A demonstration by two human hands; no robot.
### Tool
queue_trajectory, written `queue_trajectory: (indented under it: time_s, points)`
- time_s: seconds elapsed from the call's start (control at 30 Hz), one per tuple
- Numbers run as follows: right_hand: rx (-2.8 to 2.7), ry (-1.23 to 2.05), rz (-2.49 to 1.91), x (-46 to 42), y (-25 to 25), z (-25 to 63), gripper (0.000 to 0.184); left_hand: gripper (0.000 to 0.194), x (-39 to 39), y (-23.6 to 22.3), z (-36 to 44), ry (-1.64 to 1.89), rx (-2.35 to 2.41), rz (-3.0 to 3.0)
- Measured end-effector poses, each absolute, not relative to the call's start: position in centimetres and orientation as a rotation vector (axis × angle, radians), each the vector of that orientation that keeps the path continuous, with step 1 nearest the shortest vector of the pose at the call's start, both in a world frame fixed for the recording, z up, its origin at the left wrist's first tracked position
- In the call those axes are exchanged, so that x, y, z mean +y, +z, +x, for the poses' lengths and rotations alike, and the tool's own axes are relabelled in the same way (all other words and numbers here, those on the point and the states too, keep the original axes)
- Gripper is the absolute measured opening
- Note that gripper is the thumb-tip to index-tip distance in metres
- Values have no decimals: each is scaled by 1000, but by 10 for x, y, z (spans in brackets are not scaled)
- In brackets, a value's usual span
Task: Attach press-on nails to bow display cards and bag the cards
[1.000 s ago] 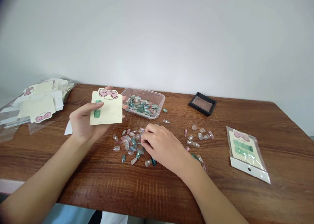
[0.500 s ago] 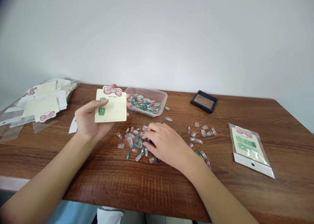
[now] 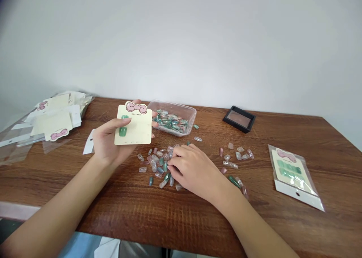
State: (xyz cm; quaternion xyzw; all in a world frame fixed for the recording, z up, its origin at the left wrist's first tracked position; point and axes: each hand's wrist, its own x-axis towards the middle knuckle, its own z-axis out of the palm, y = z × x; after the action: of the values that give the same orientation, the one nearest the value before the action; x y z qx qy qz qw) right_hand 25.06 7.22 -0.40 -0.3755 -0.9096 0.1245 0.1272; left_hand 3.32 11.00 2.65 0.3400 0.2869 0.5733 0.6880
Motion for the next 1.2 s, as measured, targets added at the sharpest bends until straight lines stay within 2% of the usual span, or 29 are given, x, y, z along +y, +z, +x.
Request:
queue_trajectory:
  time_s: [0.3,0.67,0.9,1.07,1.2]
  points:
    - [-2592,444,-1211,75,-2,253,25,74,112,28,32,1293,652,766]
    - [-2573,423,-1232,76,-7,256,18,73,111,28,33,1290,644,753]
    - [-2583,454,-1287,76,-5,259,7,73,111,28,31,1284,650,763]
    - [-2589,436,-1280,75,-4,256,23,74,112,28,32,1287,633,747]
    - [-2599,425,-1266,75,-2,254,21,75,111,29,31,1284,633,746]
